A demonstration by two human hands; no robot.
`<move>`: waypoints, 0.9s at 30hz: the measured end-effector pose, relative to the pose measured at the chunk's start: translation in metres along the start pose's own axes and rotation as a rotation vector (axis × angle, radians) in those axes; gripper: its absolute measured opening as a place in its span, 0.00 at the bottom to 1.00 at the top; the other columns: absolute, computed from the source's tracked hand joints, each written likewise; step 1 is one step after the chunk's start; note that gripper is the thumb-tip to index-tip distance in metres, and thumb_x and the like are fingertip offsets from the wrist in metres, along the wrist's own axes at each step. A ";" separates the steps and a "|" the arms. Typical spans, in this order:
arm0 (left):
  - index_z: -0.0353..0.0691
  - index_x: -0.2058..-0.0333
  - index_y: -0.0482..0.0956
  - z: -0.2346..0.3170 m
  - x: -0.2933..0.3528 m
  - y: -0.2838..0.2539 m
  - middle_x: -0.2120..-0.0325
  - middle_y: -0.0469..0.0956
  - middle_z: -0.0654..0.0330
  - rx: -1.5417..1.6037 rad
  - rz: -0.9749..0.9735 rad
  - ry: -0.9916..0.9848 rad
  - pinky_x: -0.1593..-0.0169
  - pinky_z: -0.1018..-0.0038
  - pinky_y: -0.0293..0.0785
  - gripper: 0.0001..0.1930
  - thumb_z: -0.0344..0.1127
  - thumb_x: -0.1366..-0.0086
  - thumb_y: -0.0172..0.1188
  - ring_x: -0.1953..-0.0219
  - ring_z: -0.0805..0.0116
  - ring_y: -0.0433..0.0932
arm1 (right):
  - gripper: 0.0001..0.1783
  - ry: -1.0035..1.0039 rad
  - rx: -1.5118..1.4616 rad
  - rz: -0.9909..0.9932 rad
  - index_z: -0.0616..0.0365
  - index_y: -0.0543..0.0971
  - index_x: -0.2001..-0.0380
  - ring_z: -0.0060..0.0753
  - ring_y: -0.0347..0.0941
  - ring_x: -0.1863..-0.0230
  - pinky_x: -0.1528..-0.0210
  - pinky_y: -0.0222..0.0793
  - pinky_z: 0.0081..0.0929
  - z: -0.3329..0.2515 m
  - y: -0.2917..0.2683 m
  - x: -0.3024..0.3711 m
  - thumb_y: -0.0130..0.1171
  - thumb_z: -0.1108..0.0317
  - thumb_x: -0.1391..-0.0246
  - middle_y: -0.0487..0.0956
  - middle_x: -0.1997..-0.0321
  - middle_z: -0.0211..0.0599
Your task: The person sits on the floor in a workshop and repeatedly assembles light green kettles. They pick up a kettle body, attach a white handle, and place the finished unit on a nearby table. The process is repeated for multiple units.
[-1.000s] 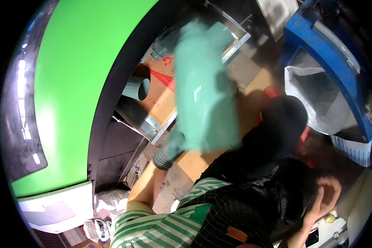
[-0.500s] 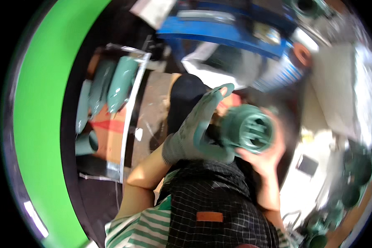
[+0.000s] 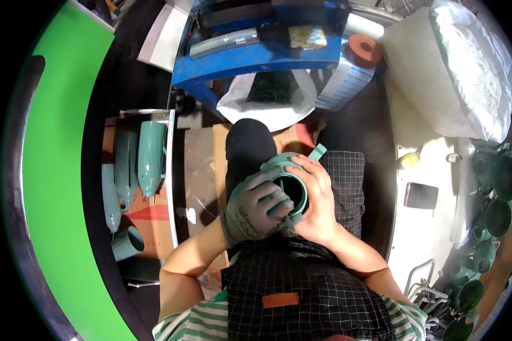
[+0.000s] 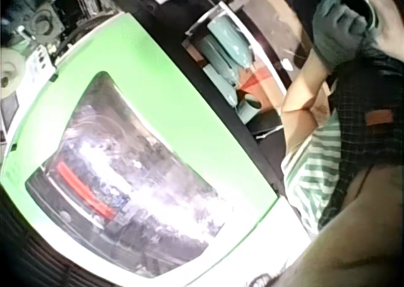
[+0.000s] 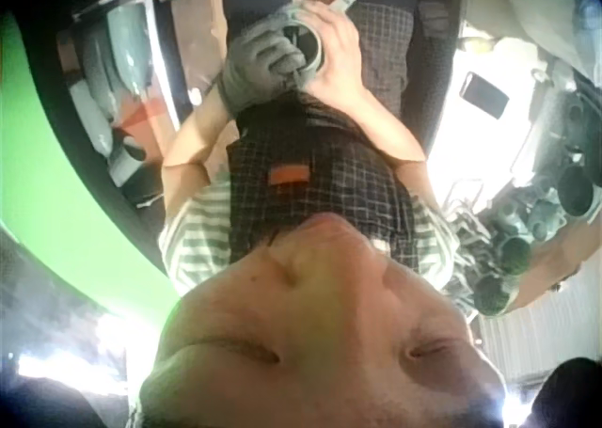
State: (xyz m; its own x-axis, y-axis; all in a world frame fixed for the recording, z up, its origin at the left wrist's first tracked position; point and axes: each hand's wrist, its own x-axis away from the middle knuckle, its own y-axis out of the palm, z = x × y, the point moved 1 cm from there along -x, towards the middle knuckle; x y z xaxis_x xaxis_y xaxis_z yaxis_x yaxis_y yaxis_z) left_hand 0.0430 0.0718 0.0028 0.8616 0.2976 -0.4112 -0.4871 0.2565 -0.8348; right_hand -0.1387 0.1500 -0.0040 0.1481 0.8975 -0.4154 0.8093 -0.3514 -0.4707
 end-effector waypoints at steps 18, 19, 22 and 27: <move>0.38 0.33 0.63 0.017 -0.036 0.041 0.39 0.71 0.47 0.709 0.202 -0.452 0.38 0.51 0.76 0.47 0.55 0.43 0.76 0.39 0.44 0.75 | 0.32 -0.157 -0.187 -0.179 0.53 0.82 0.45 0.44 0.74 0.38 0.35 0.67 0.42 0.033 -0.137 -0.037 0.78 0.68 0.58 0.80 0.43 0.41; 0.39 0.34 0.64 0.023 -0.038 0.041 0.38 0.70 0.47 0.437 0.243 -0.283 0.42 0.51 0.80 0.47 0.57 0.43 0.76 0.41 0.43 0.76 | 0.23 -0.136 -0.067 -0.075 0.56 0.85 0.52 0.41 0.79 0.47 0.42 0.71 0.38 0.037 -0.169 -0.039 0.76 0.71 0.56 0.85 0.52 0.37; 0.40 0.36 0.66 0.027 -0.050 0.045 0.39 0.70 0.49 0.096 0.289 -0.053 0.47 0.51 0.84 0.46 0.60 0.44 0.76 0.44 0.45 0.78 | 0.06 -0.063 0.363 0.481 0.58 0.86 0.66 0.37 0.78 0.65 0.59 0.72 0.37 0.055 -0.256 -0.082 0.72 0.73 0.49 0.82 0.70 0.34; 0.38 0.36 0.67 0.032 -0.072 0.037 0.41 0.71 0.51 -0.211 0.340 0.107 0.45 0.52 0.82 0.44 0.55 0.44 0.77 0.45 0.47 0.79 | 0.11 0.079 0.965 0.623 0.53 0.89 0.64 0.45 0.81 0.62 0.55 0.76 0.39 0.077 -0.341 -0.171 0.69 0.58 0.44 0.83 0.67 0.37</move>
State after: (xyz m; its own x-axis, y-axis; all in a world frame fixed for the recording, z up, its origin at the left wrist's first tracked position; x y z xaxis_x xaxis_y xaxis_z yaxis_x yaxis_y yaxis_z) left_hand -0.0414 0.0896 0.0128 0.6721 0.2326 -0.7030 -0.7161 -0.0375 -0.6970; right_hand -0.4841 0.0956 0.1673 0.4326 0.4988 -0.7511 -0.1835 -0.7669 -0.6150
